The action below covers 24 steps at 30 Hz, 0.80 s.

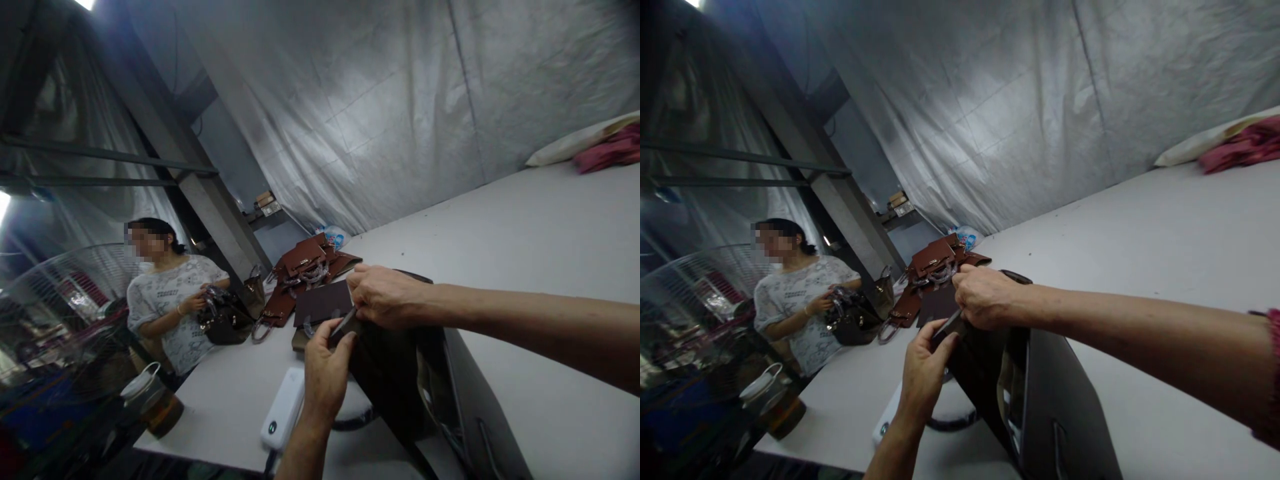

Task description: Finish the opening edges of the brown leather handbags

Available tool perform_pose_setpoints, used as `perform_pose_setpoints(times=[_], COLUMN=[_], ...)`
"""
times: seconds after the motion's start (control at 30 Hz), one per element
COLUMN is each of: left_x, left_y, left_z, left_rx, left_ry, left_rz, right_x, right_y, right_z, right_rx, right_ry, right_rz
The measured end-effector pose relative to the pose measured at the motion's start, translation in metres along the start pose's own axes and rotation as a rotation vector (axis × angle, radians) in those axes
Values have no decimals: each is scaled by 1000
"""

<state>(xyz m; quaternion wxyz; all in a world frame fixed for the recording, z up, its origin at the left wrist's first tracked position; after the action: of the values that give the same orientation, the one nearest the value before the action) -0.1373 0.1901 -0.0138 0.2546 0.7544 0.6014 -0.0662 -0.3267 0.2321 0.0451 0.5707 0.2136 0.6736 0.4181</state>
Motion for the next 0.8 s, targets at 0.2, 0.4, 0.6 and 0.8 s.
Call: perform_pose_setpoints(times=[0.2,0.4,0.6,0.8], left_x=[-3,-9,-6,2], left_y=[-11,-8,3,4], left_z=[-4,3,9,0], left_rx=[-87,-156,-85,-98], left_ry=[-98,-131,-67,-104], left_rz=[-64,-145,-103,-71], right_x=[1,11,24,18], right_y=[10,31,46,37], right_z=[18,1,-31,-33], right_rx=[77,2,-52,-69], right_ry=[-57,-108,-232,-236], right_rz=[7,111,104,49])
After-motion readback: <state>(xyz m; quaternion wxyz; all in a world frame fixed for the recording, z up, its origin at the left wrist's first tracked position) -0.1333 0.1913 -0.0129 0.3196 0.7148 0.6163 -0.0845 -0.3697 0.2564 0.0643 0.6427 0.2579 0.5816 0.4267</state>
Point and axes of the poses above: each hand's wrist, its own x-axis away from the middle knuckle, its own y-axis out of the back of the hand, z = x × y, the point moved 1 cm from there along -x, towards the middle knuckle, and after that the axes turned 14 degrees about -z, right-handed, at the moved point
